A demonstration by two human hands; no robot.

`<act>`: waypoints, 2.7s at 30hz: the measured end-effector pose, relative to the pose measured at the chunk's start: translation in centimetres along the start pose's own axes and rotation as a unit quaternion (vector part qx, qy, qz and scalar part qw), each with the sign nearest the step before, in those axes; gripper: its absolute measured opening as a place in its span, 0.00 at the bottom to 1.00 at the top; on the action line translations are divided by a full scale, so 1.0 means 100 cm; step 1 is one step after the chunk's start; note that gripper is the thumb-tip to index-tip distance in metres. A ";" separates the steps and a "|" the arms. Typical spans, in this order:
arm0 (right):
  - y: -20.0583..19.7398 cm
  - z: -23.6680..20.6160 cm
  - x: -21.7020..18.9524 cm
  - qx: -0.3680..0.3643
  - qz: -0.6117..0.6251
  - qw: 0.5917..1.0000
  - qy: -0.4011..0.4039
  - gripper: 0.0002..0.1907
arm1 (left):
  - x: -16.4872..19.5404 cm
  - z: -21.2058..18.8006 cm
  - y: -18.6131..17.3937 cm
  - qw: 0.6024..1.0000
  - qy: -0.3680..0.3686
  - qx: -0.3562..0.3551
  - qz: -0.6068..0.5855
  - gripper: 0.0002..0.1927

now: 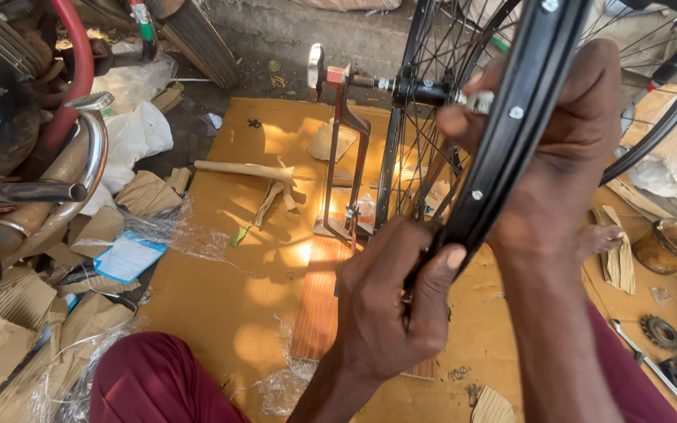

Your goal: The person sits on the floor and uses a metal ring to repeatedly tap and adjust the rim of a bicycle wheel mounted on a truing stand. The person rotates the wheel to access different sections and continues tapping the rim along its circumference.

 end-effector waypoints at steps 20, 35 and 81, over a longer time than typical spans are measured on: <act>-0.017 -0.007 0.004 0.068 -0.033 0.995 0.058 0.07 | 0.032 0.003 -0.010 1.000 0.018 -0.018 0.002 0.11; 0.008 0.006 -0.019 0.044 -0.103 0.992 -0.050 0.15 | 0.025 0.002 -0.006 1.000 0.005 0.005 0.008 0.06; 0.018 0.007 -0.011 -0.037 0.055 0.997 0.046 0.05 | 0.028 -0.006 -0.008 0.999 0.004 -0.005 0.034 0.06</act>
Point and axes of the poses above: each hand's wrist, its own z-axis towards the middle knuckle, its own y-axis out of the palm, x = y × z, the point moved 7 cm from there along z, towards the middle knuckle, and after that the axes turned 5 degrees about x, right-handed, at the moved point
